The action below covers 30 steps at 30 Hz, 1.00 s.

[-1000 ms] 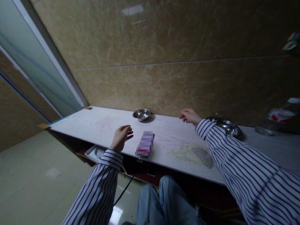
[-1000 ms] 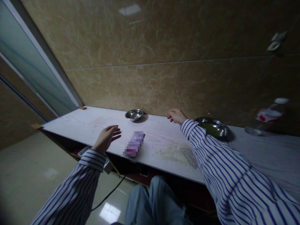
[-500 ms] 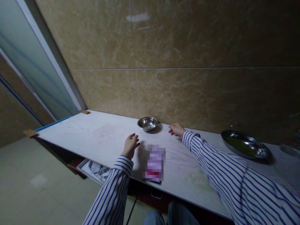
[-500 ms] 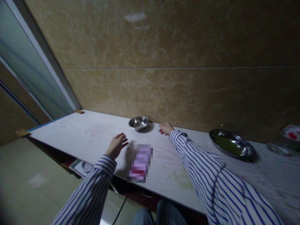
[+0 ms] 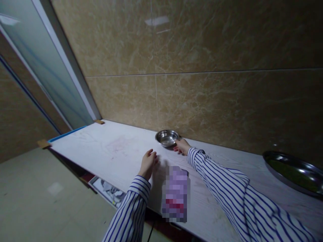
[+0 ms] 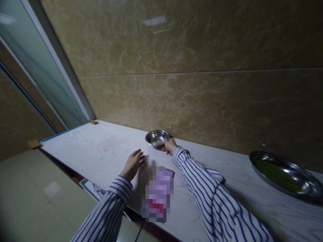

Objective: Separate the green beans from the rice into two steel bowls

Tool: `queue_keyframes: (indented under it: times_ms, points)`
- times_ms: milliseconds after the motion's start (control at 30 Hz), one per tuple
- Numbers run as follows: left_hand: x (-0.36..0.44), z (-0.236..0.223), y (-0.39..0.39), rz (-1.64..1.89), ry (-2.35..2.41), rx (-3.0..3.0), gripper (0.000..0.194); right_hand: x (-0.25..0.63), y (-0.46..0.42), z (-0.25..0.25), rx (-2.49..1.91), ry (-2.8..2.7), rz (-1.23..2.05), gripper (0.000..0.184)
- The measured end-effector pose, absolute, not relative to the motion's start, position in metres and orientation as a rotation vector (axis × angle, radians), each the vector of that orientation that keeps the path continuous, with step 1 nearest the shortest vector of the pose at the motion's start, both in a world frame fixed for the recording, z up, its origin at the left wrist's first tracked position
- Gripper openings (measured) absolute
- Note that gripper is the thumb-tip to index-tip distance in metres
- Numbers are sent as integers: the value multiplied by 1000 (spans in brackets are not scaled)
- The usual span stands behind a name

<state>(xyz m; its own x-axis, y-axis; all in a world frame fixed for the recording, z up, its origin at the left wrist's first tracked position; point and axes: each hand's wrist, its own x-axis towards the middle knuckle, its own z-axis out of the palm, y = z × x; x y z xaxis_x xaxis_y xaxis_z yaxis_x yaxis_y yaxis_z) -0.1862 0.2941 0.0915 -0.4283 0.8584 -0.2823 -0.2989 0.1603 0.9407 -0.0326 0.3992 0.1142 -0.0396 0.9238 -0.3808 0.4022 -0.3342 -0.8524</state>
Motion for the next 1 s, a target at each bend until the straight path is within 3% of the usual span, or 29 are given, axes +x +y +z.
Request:
queue_keyframes:
  times_ms: [133, 400, 567, 733, 1000]
  points:
    - [-186, 99, 286, 1507, 1404, 567, 34, -33, 397, 116, -1701, -1504, 1222, 36]
    - [-173, 126, 269, 1563, 1272, 616, 51, 3, 355, 161, -1396, -1738, 846, 16]
    - [-155, 150, 244, 1555, 1073, 734, 39, 25, 315, 192, -1295, -1745, 929, 11]
    - [-133, 167, 215, 1574, 979, 725, 40, 52, 265, 213, -1297, -1703, 1089, 26]
    - [-94, 182, 168, 1478, 992, 758, 42, 111, 209, 227, -1249, -1697, 1222, 21]
